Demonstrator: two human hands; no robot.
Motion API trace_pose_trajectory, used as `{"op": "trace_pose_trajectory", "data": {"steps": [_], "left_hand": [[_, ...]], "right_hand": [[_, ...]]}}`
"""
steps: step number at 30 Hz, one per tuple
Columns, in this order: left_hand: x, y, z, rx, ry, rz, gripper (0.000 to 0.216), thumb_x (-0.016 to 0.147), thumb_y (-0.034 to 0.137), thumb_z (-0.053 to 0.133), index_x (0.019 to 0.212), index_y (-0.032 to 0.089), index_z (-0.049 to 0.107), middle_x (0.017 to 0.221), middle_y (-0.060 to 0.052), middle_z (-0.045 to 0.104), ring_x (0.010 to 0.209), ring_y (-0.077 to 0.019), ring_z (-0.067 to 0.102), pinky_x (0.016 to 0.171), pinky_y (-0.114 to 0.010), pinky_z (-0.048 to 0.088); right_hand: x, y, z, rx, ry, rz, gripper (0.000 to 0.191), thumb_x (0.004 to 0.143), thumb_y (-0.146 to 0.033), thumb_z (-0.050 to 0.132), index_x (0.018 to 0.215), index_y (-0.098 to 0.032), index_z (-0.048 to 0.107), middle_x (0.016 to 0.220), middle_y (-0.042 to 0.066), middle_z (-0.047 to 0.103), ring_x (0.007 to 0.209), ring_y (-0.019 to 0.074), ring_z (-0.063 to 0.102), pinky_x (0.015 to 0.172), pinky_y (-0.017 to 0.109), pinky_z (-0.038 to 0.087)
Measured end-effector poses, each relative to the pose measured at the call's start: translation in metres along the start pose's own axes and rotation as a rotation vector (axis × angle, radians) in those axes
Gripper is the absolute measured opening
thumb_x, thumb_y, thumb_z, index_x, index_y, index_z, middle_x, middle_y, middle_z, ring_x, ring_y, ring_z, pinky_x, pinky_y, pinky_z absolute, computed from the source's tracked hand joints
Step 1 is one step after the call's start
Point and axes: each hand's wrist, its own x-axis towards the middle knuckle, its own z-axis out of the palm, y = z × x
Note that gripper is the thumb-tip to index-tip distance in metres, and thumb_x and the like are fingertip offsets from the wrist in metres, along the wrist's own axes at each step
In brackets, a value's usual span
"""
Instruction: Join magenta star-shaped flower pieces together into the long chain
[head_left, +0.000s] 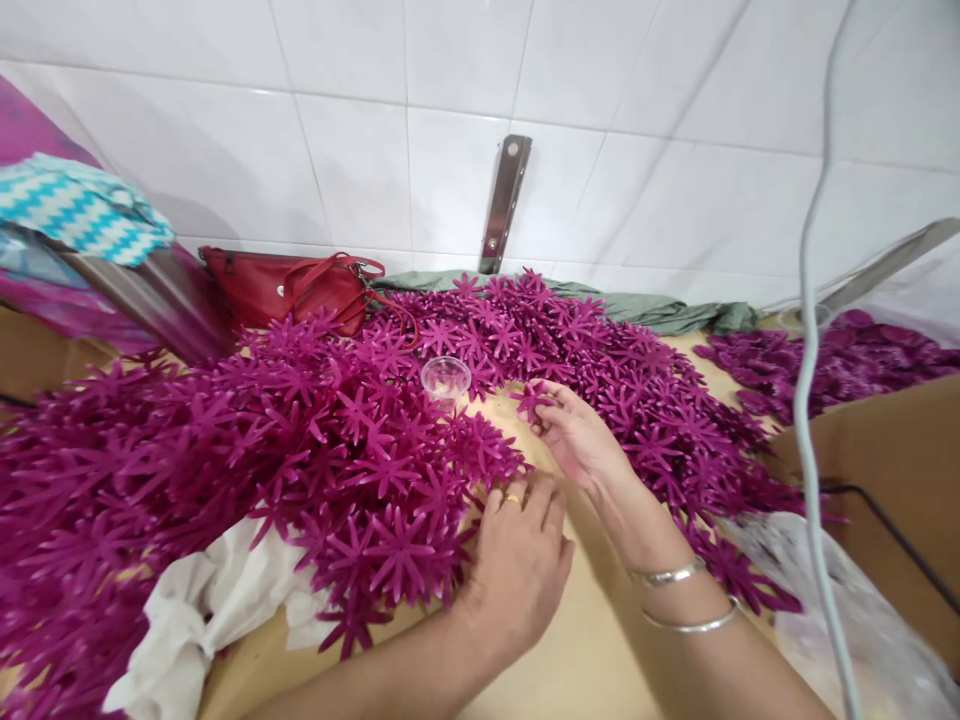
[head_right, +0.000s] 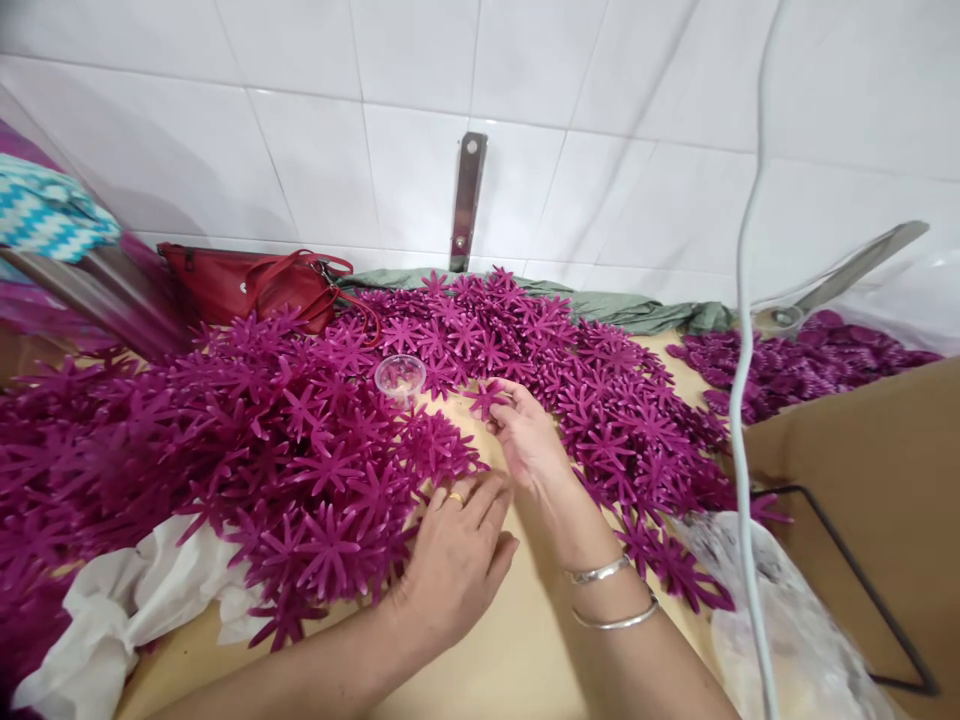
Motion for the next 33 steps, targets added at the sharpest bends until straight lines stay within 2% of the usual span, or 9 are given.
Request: {"op": "trace_pose_trajectory", "data": {"steps": [3,6,9,13,15,18,25,28,33], "left_hand": [[0.002,-0.004,0.001,-0.039,0.040,-0.033,0.039,0.099,0.030,0.058,0.135,0.015,0.064,0.143,-0.011,0.068,0.123,-0.0327,0.065,0.096,-0.053,0.054],[0.005,-0.013,-0.001,-0.102,0.120,-0.161,0.039,0.097,0.027,0.060,0.135,0.017,0.061,0.138,-0.014,0.070,0.124,-0.0347,0.064,0.105,-0.059,0.048],[0.009,-0.023,-0.004,-0.295,0.247,-0.231,0.033,0.097,0.022,0.059,0.130,0.021,0.059,0.130,-0.012,0.071,0.123,-0.0313,0.064,0.107,-0.056,0.047],[0.014,-0.034,0.000,-0.671,0.413,-0.335,0.024,0.100,0.024,0.056,0.124,0.021,0.057,0.119,-0.012,0.070,0.115,-0.0259,0.067,0.100,-0.046,0.054],[0.017,-0.039,0.003,-0.857,0.467,-0.428,0.030,0.101,0.027,0.056,0.131,0.021,0.055,0.125,-0.013,0.070,0.120,-0.0242,0.067,0.104,-0.043,0.054],[0.021,-0.046,0.007,-1.058,0.485,-0.506,0.040,0.102,0.029,0.058,0.141,0.022,0.051,0.134,-0.013,0.068,0.126,-0.0226,0.065,0.109,-0.041,0.052],[0.026,-0.053,0.003,-0.970,0.566,-0.497,0.030,0.087,0.030,0.077,0.114,0.020,0.069,0.118,-0.009,0.069,0.112,-0.0217,0.067,0.100,-0.036,0.055],[0.026,-0.052,-0.001,-1.012,0.532,-0.517,0.016,0.095,0.033,0.067,0.102,0.019,0.070,0.098,-0.005,0.070,0.093,-0.0177,0.067,0.086,-0.029,0.054],[0.026,-0.054,-0.004,-1.068,0.497,-0.583,0.026,0.101,0.038,0.056,0.087,0.018,0.064,0.075,0.002,0.059,0.072,-0.0127,0.055,0.070,-0.023,0.045]], "right_hand": [[-0.005,-0.001,-0.002,0.031,-0.016,0.021,0.037,0.066,-0.016,0.080,0.101,-0.024,0.071,0.092,0.001,0.077,0.071,0.0149,0.067,0.067,0.028,0.056],[-0.012,-0.001,-0.002,0.037,-0.115,0.032,0.044,0.072,-0.023,0.082,0.114,-0.026,0.071,0.108,0.005,0.079,0.087,0.0195,0.072,0.082,0.036,0.060],[-0.013,0.004,-0.004,-0.022,-0.152,-0.013,0.045,0.080,-0.036,0.081,0.123,-0.027,0.069,0.118,0.007,0.077,0.097,0.0226,0.073,0.089,0.040,0.060],[-0.011,0.023,-0.011,-0.076,-0.066,-0.108,0.035,0.077,-0.041,0.086,0.105,-0.028,0.072,0.101,0.003,0.078,0.088,0.0202,0.072,0.083,0.035,0.059],[-0.012,0.031,-0.010,-0.089,-0.043,-0.140,0.028,0.077,-0.039,0.087,0.096,-0.027,0.071,0.091,0.000,0.076,0.083,0.0175,0.070,0.082,0.032,0.057],[-0.018,0.037,-0.005,-0.126,-0.072,-0.152,0.021,0.083,-0.037,0.083,0.097,-0.025,0.072,0.094,0.000,0.076,0.087,0.0168,0.069,0.086,0.030,0.055],[-0.026,0.038,0.001,-0.235,-0.069,-0.209,0.013,0.085,-0.033,0.079,0.093,-0.026,0.072,0.086,-0.001,0.072,0.079,0.0157,0.064,0.075,0.028,0.052],[-0.024,0.038,-0.002,-0.255,-0.078,-0.213,0.016,0.083,-0.034,0.082,0.091,-0.025,0.072,0.083,-0.002,0.070,0.074,0.0150,0.061,0.071,0.028,0.051],[-0.019,0.040,-0.004,-0.179,-0.120,-0.128,0.026,0.078,-0.041,0.087,0.093,-0.024,0.073,0.076,-0.002,0.067,0.067,0.0137,0.057,0.065,0.027,0.048]]}}
